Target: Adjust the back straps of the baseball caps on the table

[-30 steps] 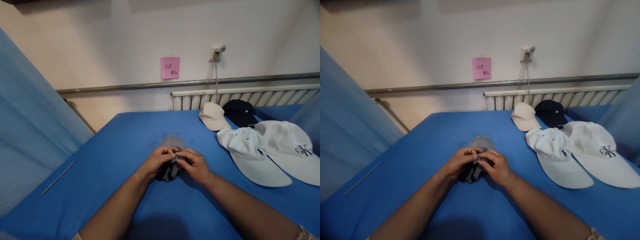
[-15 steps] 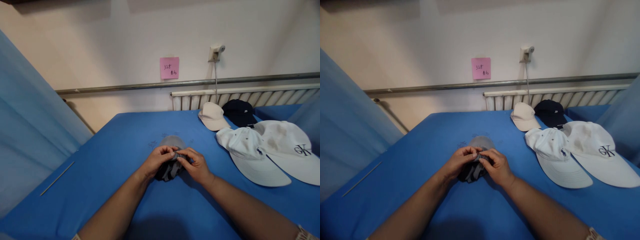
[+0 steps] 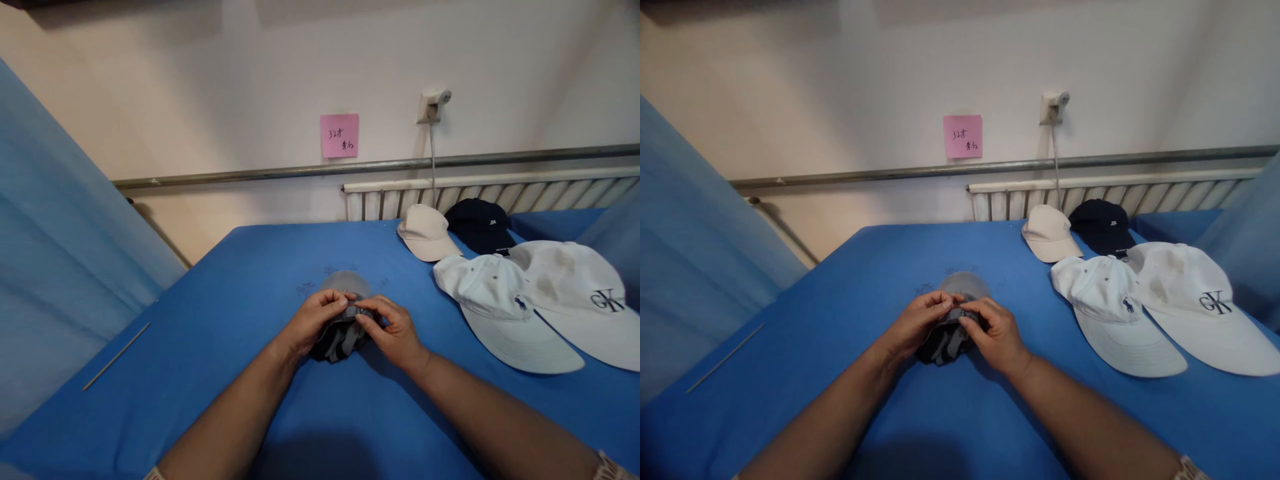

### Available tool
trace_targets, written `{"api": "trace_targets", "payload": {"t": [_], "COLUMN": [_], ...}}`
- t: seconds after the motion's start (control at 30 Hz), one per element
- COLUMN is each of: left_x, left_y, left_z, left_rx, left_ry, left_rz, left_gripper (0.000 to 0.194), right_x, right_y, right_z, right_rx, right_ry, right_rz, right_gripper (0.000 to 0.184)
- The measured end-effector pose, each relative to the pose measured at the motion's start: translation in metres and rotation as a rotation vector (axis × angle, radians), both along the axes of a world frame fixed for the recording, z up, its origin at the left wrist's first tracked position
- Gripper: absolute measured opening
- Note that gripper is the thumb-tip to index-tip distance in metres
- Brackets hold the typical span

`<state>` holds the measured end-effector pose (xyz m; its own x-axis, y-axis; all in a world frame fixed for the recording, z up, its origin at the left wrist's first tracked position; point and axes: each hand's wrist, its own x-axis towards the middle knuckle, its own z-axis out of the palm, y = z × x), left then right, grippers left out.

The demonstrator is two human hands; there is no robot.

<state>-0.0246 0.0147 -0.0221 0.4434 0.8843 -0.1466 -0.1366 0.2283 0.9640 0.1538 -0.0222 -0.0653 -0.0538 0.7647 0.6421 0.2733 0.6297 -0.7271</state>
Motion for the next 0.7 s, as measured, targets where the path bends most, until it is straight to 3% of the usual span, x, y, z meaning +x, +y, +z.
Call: {"api": "trace_targets", "payload": {"t": [0.37, 0.7], "left_x": [0.0021, -0.0026], "left_y": [-0.0002, -0.0004], "left_z": [0.0022, -0.0023], "left_rx": [0.023, -0.015], "left_ry": [-0.059, 0.027], "left_rz": [-0.097, -0.130], "left_gripper": [0.031, 0.032], "right_x": [-0.0007, 0.0000], "right_y": [0.0002, -0.0040], "right_z": [-0.0004, -0.0002], "right_rx": [-0.034, -0.083], "right_ry": [0.034, 0.000], "right_rz": [0.034, 0.028], "right_gripper": [0.018, 0.019]}}
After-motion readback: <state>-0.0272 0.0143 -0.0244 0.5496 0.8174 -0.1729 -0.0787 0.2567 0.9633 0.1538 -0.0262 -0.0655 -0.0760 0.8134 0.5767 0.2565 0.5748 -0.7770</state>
